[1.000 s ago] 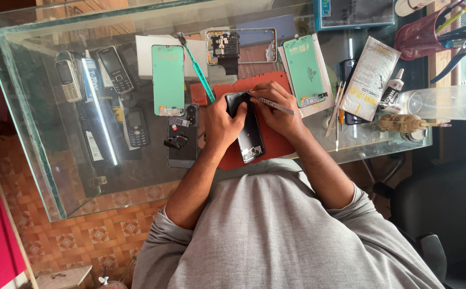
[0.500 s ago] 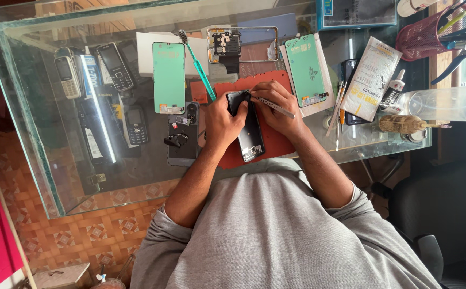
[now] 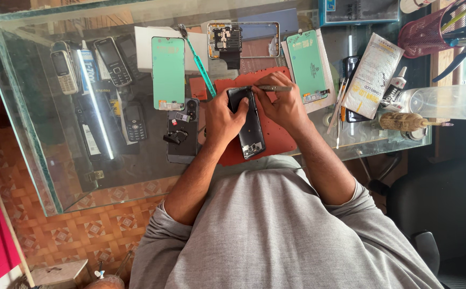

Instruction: The person cleans and applies adhesive to a smartphone chassis and screen during a repair process.

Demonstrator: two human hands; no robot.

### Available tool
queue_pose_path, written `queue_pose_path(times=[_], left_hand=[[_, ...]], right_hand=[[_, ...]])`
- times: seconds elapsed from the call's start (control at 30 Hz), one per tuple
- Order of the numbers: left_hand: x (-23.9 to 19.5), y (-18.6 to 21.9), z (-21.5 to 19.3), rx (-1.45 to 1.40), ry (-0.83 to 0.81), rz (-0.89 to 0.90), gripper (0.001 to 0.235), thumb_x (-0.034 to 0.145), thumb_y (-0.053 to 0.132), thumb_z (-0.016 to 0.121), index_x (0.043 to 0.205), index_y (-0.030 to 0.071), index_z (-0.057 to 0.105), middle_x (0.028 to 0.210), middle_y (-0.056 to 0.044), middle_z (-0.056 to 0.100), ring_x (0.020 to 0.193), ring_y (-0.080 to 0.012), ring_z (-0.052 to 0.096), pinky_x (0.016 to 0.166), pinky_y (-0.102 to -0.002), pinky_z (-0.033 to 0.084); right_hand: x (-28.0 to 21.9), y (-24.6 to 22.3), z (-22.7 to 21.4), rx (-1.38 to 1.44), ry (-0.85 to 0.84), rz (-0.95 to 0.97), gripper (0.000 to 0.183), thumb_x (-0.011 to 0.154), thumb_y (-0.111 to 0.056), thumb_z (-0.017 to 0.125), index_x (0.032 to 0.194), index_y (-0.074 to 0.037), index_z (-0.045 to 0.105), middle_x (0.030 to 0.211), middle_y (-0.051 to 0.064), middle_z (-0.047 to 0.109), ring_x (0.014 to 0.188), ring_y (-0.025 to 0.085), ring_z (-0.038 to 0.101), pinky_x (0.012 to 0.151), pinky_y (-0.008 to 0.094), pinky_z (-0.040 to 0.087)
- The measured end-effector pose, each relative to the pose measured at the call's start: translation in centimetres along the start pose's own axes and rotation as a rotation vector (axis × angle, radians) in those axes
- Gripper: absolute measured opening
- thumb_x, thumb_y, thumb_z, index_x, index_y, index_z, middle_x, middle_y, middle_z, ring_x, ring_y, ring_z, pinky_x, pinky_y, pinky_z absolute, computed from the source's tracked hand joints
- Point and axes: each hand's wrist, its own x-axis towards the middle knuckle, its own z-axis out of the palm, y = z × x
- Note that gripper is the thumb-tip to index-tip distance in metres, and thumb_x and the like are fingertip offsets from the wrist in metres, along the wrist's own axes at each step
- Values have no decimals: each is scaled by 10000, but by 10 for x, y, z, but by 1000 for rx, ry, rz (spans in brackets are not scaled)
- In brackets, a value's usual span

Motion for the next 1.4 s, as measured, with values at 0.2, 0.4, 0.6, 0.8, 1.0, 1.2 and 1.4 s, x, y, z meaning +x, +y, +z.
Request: queue_pose_path(times=[0.2,0.4,0.6,0.8,1.0,1.2,1.4], left_hand=[[0,2,0,-18,17,-12,192,911,146,735,1019,-10,705,837,-125,756,658,-196,750,612,-343,592],[-1,2,-1,-64,28,17,183,914,150,734,993,-11,695,834,-130,757,718,-225,768,642,-352,592],[-2,-2,3,-9,88,75,188,904,172,730,967,-3,700,816,-138,745,728,-257,752,644,-386,570],[-1,-2,1,22,72,-28,209,897,196,736,879,-1,669,728,-126,714,648,-242,729,602,-387,538],[-9,-4,5,-71,64,46,179,923,171,712,980,2,697,788,-81,720,695,-184,714,648,-352,546],[-14,0,-3,-371,393,184,309,1033,137,700,1252,-41,576,1114,-73,679,953,-115,676,809,-307,584],[-29,18,-15,-246,368,228,332,958,31,761,1147,-7,490,1216,-138,655,956,-133,678,836,-293,577]], right_hand=[[1,-5,-2,-17,-10,217,126,946,-93,789,959,22,738,769,129,721,626,231,687,580,347,538],[-13,-20,-3,7,-11,297,133,967,-113,759,946,15,730,760,119,740,626,200,731,588,315,568],[-53,-45,-13,-53,-32,330,118,933,-100,771,920,8,726,751,143,727,601,229,704,561,330,540],[-102,-73,-29,-6,-133,466,112,931,-109,760,935,-2,729,788,126,748,604,181,705,548,314,545],[-118,-63,-26,137,-178,687,135,928,-112,759,982,9,732,825,114,771,685,130,724,587,276,565],[-97,-37,-23,546,77,611,124,961,6,694,1083,21,709,1062,119,727,889,128,736,740,257,605],[-68,-30,-16,276,209,304,172,987,124,647,1114,45,732,1224,155,642,1037,195,738,888,287,636]])
